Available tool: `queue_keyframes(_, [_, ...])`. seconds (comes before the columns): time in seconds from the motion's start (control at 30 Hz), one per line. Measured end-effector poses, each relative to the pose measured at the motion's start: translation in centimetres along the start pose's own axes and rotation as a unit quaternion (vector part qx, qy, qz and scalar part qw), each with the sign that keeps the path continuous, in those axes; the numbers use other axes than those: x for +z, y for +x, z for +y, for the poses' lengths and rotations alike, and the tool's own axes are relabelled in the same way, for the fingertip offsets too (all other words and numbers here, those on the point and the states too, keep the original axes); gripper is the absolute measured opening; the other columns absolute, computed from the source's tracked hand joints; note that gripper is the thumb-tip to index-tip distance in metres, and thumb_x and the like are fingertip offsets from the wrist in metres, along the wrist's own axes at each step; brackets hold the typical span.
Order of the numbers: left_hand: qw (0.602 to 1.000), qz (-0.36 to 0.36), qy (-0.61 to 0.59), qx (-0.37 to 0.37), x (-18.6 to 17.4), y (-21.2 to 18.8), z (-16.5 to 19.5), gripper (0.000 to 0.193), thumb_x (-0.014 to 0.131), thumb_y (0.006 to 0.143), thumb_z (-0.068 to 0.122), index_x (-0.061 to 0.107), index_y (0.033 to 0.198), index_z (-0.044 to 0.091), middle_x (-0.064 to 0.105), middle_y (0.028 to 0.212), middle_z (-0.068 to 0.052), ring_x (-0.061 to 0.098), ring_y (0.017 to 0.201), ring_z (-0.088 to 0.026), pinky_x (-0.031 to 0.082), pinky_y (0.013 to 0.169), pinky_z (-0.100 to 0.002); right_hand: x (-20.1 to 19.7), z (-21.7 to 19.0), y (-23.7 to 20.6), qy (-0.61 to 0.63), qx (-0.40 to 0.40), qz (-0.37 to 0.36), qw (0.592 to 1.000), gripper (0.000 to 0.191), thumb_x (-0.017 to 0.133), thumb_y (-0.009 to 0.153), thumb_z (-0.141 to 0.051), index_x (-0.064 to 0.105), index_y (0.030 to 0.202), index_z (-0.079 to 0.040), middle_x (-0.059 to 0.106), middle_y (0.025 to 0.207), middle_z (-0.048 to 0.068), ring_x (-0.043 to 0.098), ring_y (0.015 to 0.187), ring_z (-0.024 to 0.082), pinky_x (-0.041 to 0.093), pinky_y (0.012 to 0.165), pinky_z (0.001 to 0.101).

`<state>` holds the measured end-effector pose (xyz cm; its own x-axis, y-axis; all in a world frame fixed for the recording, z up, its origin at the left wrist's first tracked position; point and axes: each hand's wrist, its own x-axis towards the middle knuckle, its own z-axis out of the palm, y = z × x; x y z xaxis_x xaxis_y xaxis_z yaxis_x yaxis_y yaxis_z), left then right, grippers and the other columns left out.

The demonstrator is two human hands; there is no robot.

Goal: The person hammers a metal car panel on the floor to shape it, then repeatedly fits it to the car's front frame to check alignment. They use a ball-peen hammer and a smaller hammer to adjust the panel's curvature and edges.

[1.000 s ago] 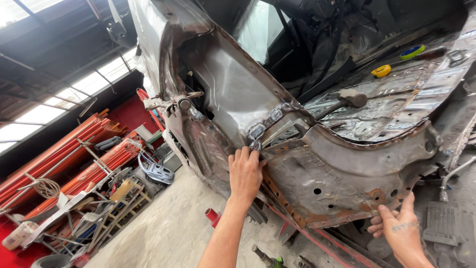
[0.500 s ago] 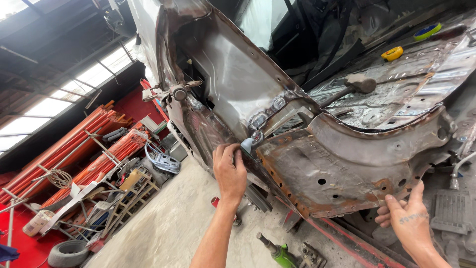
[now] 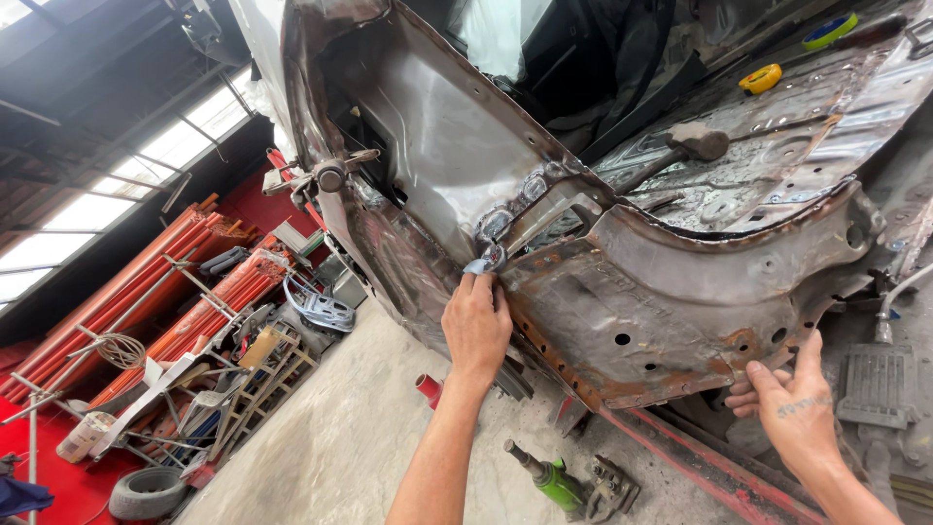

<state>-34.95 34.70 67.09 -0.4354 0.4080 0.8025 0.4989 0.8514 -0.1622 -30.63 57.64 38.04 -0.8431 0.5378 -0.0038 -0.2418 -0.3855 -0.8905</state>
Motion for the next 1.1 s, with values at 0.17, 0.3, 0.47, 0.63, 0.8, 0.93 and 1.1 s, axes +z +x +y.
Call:
queue_keyframes(0.17, [0.999, -0.003, -0.047, -0.028, -0.3, -0.3, -0.5, 0.012, 0.065, 0.091, 0.009, 0.07, 0.099, 0.002, 0.067, 0.098, -0.015, 0.066, 0.087, -0.039, 0.052, 0.075, -0.049, -0.1, -1.0, -0.9, 0.024, -0.037, 0.001, 0.999, 0.088, 0.048, 0.102, -0.003, -0.004, 0.172, -0.015, 0.067, 0.085, 0.024, 0.068, 0.065, 0.029, 0.055, 0.055, 0.0388])
queue_keyframes(0.3, [1.0, 0.008, -0.018, -0.009, -0.7, -0.7, -0.4, 0.012, 0.066, 0.089, 0.009, 0.071, 0.099, 0.002, 0.063, 0.096, -0.016, 0.065, 0.09, -0.038, 0.051, 0.075, -0.049, -0.1, -1.7, -0.9, 0.013, -0.029, 0.006, 0.999, 0.084, 0.05, 0.101, -0.003, 0.006, 0.171, -0.017, 0.066, 0.083, 0.024, 0.067, 0.063, 0.03, 0.054, 0.053, 0.0397])
queue_keyframes(0.47, [1.0, -0.005, 0.006, -0.012, -1.1, -0.6, 0.0, 0.012, 0.067, 0.086, 0.007, 0.07, 0.096, 0.001, 0.059, 0.101, -0.017, 0.063, 0.095, -0.037, 0.052, 0.075, -0.049, -0.3, -2.2, -0.1, -0.001, 0.0, 0.006, 1.0, 0.087, 0.053, 0.1, -0.005, 0.006, 0.172, -0.018, 0.067, 0.081, 0.024, 0.067, 0.062, 0.031, 0.052, 0.052, 0.0398])
queue_keyframes(0.63, [0.999, 0.011, 0.032, 0.02, -1.0, -0.8, 0.3, 0.011, 0.068, 0.083, 0.005, 0.067, 0.093, 0.0, 0.06, 0.105, -0.017, 0.062, 0.097, -0.036, 0.052, 0.077, -0.048, -0.4, -2.0, 0.7, -0.017, -0.004, 0.005, 1.0, 0.09, 0.056, 0.103, -0.01, -0.004, 0.171, -0.014, 0.068, 0.081, 0.024, 0.065, 0.058, 0.03, 0.051, 0.051, 0.0397])
queue_keyframes(0.8, [0.998, -0.007, 0.052, 0.028, -1.2, -0.7, 0.5, 0.011, 0.068, 0.084, 0.005, 0.066, 0.094, 0.0, 0.06, 0.106, -0.017, 0.062, 0.097, -0.036, 0.051, 0.081, -0.048, -0.7, -1.6, 0.7, -0.029, 0.014, 0.01, 0.999, 0.093, 0.056, 0.103, -0.012, -0.008, 0.17, -0.013, 0.069, 0.081, 0.023, 0.064, 0.057, 0.029, 0.051, 0.051, 0.0397])
queue_keyframes(0.93, [0.996, 0.003, 0.075, 0.045, -1.4, -0.4, 1.7, 0.022, 0.071, 0.087, 0.013, 0.068, 0.104, 0.0, 0.062, 0.114, -0.017, 0.059, 0.102, -0.037, 0.045, 0.085, -0.05, -0.8, -1.5, 0.7, -0.034, 0.018, 0.009, 0.999, 0.094, 0.057, 0.102, -0.013, -0.01, 0.169, -0.013, 0.069, 0.081, 0.023, 0.064, 0.058, 0.028, 0.051, 0.051, 0.0395])
queue_keyframes(1.1, [0.987, 0.065, -0.064, 0.13, 0.2, 2.1, 4.9, 0.059, 0.074, 0.09, 0.036, 0.062, 0.129, -0.007, 0.059, 0.132, -0.022, 0.055, 0.119, -0.039, 0.043, 0.1, -0.048, -0.7, -1.8, 0.7, -0.02, 0.025, 0.011, 0.999, 0.093, 0.057, 0.102, -0.012, -0.007, 0.17, -0.015, 0.068, 0.08, 0.023, 0.064, 0.057, 0.028, 0.051, 0.05, 0.0396])
